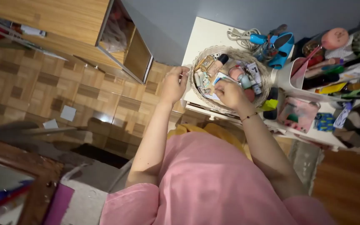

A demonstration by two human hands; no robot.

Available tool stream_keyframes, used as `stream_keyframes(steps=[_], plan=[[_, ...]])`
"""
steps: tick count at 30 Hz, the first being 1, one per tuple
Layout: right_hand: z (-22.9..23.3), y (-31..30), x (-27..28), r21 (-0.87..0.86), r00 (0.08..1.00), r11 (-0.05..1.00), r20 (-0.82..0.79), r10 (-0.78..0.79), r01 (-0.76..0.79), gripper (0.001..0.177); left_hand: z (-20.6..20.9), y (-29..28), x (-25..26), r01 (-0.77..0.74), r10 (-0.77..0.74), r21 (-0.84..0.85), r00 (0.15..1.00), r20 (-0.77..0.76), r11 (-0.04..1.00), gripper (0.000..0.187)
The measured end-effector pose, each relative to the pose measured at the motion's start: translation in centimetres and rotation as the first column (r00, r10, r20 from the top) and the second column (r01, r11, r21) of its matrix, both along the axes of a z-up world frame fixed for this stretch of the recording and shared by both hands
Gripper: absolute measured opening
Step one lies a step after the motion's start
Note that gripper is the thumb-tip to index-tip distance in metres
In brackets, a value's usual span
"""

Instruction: Organizing and decluttering items on a desk, including sorting a basket of cosmetics and using a hair dryer and broom to tidy the area.

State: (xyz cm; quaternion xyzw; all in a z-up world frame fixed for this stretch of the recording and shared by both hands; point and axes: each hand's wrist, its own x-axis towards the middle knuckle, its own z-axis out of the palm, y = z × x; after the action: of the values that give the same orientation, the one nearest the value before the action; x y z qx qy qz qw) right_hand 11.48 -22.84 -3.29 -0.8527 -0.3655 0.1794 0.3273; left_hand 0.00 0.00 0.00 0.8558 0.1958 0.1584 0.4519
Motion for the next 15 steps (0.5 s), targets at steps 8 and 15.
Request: stream_keyframes(steps=[8,15], plan=[[-1.3,2.2,-1.1,-0.075,0.975,0.988,0.17,0.145,-0.134,0.03,-0.6,0.0,1.4,0.104,-0.106,-0.051,0.994,-0.042,0.993,0.019],[-2.2,3.2,0.0,-0.248,0.988,0.956,-0.019,0.156,-0.156,0.03,-0.1,-1.2,1.2,0.162,-0.171,-0.078,0.977,-0.129,0.984,0.021]])
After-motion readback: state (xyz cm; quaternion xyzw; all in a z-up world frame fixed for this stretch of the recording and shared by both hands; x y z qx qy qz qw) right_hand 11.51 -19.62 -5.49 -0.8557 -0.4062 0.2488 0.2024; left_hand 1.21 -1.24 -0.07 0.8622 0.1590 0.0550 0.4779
